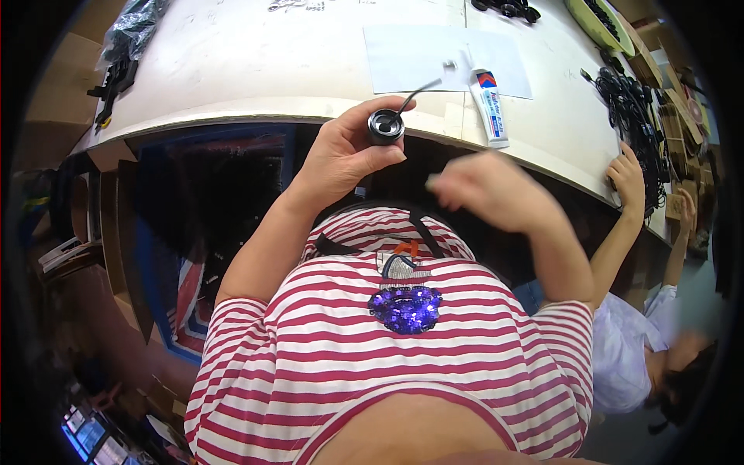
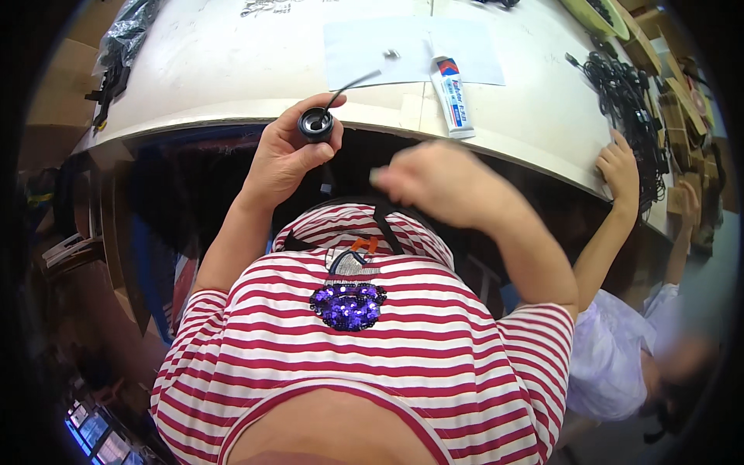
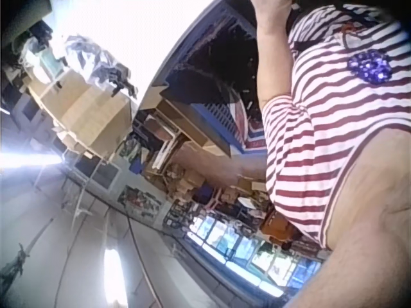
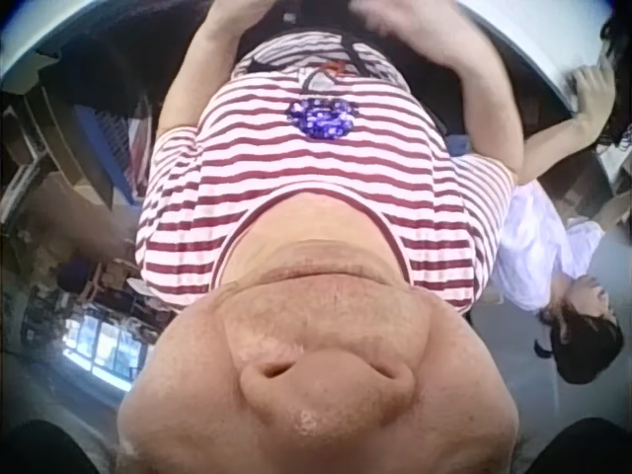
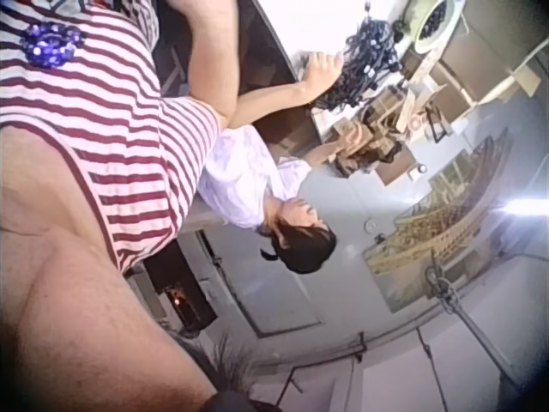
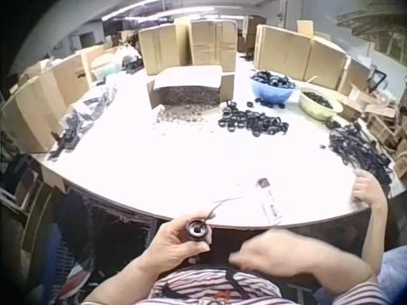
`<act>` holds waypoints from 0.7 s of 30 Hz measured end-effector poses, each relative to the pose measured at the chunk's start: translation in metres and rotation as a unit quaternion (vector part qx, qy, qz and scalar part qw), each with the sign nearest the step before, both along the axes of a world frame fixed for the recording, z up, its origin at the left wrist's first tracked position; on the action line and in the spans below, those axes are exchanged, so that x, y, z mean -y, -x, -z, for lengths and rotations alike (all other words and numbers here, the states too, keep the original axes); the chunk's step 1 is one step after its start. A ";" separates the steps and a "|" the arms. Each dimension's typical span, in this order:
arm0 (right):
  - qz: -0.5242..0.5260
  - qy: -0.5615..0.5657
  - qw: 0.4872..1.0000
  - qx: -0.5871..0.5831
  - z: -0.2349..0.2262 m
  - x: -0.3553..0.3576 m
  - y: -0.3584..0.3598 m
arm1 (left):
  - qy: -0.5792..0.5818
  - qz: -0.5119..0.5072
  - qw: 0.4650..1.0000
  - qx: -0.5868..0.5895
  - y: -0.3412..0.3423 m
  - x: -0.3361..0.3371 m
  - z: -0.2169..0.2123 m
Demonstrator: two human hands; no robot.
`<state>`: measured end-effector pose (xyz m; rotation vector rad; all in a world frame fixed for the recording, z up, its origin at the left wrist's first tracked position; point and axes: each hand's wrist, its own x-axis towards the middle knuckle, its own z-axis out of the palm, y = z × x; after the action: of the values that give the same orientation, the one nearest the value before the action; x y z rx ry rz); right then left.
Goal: The person assembles small electronic components at a workbench. They repeatedly pick up a black cylindrical device, apply glue from a tube into its opening, insert a small white component, and attach a black cap. The process is repeated for multiple units.
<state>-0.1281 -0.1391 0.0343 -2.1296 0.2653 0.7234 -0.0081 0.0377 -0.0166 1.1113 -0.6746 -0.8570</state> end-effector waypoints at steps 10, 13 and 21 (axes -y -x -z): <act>0.126 -0.297 0.946 -0.010 0.182 -0.033 -0.014 | 0.093 0.004 0.996 -0.017 0.000 0.018 -0.002; 0.124 -0.176 0.976 0.018 0.234 -0.021 -0.006 | 0.091 -0.010 0.996 0.003 -0.001 0.017 -0.004; 0.007 -0.079 0.980 0.182 0.180 -0.038 -0.009 | 0.048 0.031 0.998 0.019 0.004 0.014 -0.011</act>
<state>-0.1193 -0.1009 -0.1457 -2.0575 0.0233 0.3243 -0.0122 0.0237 -0.0055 1.0264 -0.7770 -0.8495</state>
